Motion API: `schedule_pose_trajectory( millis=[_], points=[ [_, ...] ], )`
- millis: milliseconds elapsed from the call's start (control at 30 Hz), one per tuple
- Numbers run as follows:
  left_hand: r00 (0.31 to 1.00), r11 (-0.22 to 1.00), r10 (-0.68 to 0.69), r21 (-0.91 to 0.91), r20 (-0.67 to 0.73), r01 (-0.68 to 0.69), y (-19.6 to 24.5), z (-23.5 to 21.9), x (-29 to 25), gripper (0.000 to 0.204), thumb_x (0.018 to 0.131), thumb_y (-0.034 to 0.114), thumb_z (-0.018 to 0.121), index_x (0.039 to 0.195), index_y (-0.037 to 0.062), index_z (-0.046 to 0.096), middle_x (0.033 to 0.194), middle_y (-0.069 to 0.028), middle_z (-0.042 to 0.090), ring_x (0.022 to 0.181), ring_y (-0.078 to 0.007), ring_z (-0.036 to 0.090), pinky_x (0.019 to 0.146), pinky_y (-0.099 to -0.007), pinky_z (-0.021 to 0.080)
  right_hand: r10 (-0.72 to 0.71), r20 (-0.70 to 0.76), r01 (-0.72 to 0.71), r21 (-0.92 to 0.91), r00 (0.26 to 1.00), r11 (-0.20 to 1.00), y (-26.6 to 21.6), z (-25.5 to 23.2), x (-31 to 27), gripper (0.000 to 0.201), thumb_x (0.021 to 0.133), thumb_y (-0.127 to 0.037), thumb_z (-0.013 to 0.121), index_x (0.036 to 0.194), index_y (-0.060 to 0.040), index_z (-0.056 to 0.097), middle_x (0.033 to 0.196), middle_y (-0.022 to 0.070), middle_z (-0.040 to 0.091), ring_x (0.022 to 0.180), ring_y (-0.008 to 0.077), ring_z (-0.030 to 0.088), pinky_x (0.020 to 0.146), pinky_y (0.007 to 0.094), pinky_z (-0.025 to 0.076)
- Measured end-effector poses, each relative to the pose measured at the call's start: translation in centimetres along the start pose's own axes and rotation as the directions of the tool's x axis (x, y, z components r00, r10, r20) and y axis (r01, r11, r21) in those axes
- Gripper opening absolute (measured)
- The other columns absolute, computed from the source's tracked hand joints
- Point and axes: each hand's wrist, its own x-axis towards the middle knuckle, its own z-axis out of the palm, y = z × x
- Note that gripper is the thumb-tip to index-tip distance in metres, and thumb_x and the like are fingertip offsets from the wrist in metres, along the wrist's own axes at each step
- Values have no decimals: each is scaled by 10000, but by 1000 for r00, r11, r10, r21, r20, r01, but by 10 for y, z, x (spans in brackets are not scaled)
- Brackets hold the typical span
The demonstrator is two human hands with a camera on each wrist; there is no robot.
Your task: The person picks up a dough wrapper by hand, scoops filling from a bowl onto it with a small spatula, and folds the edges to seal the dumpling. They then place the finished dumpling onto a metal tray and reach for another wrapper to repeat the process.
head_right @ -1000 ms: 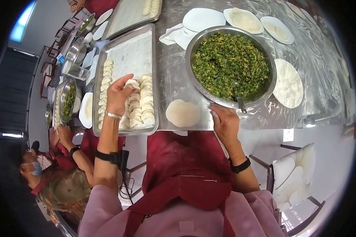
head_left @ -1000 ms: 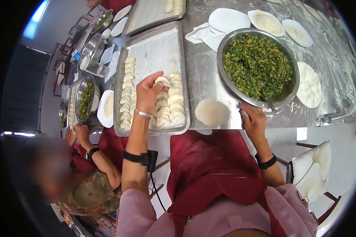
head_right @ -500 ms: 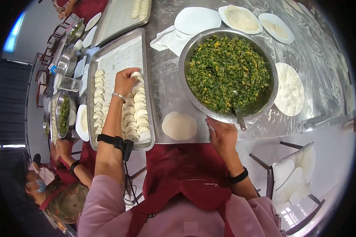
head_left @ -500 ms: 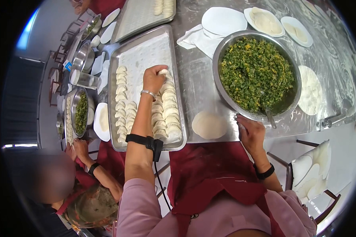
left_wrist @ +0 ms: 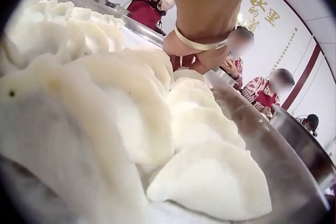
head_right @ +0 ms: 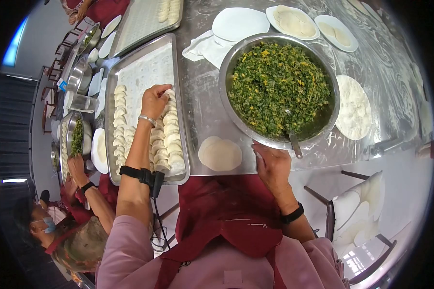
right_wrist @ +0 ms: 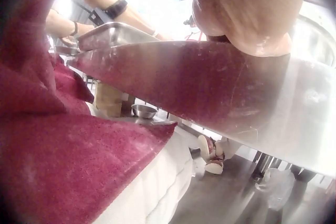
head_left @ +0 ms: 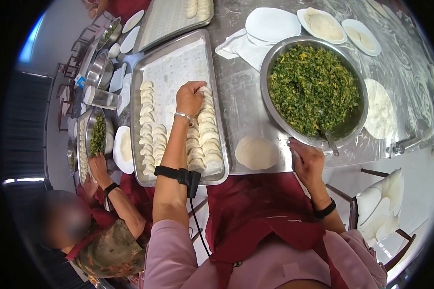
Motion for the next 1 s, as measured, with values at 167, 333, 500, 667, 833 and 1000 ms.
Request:
schedule_pose_trajectory(
  millis=[167,333,500,667,833,1000],
  points=[
    [993,986,114,125,-9,-112,4,1,-4,313,760,-85,582,1017,34,716,962,-113,674,847,-230,645,781,-294,513,-34,-14,33,-33,999,999,-1,0,1,252,728,15,656,959,-80,688,979,77,722,802,263,680,688,368,514],
    [970,935,242,263,20,-239,-8,5,-1,313,756,-77,562,1004,41,711,1001,-148,662,942,-316,636,839,-357,512,-56,-30,54,-67,998,996,6,6,-4,240,742,-6,663,960,-104,685,1037,52,721,892,230,681,745,361,490],
    [981,981,141,150,-130,-121,8,-7,-23,395,797,-20,592,1184,37,649,1140,-171,657,1039,-274,647,898,-339,511,-104,-76,99,-67,992,993,9,6,-7,217,746,-40,684,953,-103,694,1062,24,709,902,250,650,788,369,497],
    [970,991,60,-103,-236,-86,84,-29,-103,276,844,31,612,1111,18,683,1017,-135,698,947,-204,674,830,-302,524,-127,-18,125,-64,992,990,4,0,-6,207,777,-93,688,984,-95,697,1073,28,704,902,257,632,816,365,486],
    [998,925,11,-379,-55,-31,141,6,-216,195,903,6,570,1049,-6,698,927,-73,713,860,-115,651,777,-244,503,-162,62,164,-30,985,986,0,3,-6,300,788,-171,713,1077,-96,689,1164,34,673,987,269,605,892,391,443],
    [979,724,-112,-660,172,199,134,85,-281,168,887,-2,560,1003,-48,672,909,-119,709,799,-169,692,731,-275,544,-219,212,241,-86,952,967,-17,19,-7,669,718,-261,786,1314,-83,540,1346,89,555,1282,310,450,1053,439,338]
  ],
)
